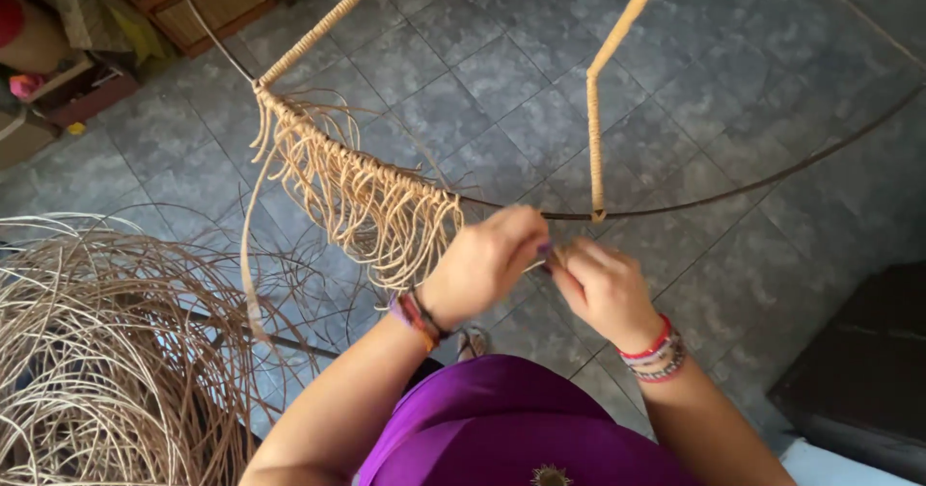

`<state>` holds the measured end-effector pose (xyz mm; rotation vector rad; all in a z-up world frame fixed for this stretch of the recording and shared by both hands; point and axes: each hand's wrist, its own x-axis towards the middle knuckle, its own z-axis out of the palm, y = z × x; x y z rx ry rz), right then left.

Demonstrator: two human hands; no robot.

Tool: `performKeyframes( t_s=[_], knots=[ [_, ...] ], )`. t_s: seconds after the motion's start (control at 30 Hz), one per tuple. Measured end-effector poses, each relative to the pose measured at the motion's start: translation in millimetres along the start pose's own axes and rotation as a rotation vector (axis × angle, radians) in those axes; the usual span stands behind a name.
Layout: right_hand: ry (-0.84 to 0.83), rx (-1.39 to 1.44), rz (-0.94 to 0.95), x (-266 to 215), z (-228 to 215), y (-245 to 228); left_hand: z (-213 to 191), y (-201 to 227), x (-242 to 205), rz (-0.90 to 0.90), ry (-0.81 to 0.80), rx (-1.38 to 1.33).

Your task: Tying natural fiber strands onto a circular metal frame to create a decorative fringe

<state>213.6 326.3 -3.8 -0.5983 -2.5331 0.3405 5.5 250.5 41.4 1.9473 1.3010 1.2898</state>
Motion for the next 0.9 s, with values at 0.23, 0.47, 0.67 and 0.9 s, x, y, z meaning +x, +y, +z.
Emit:
performKeyframes(
  t_s=[0.23,0.47,0.67,0.9],
  knots=[
    [0.456,-0.133,0.002,13.7,2.4,-6.3,0.4,-14.3,26.7,-0.383,0.176,-0.039],
    [0.332,0.005,0.090,24.4,-17.8,-9.1,21.7,-22.8,-17.1,0.125,0.467,0.339],
    [0.373,0.060,0.088,19.5,-6.4,1.7,26.6,-40.1,6.7,0.120,0.349,0.566],
    [0.434,0.155,0.049,8.6,5.7,-3.5,-1.4,-27.1,21.0,0.348,0.353,0.368]
  ],
)
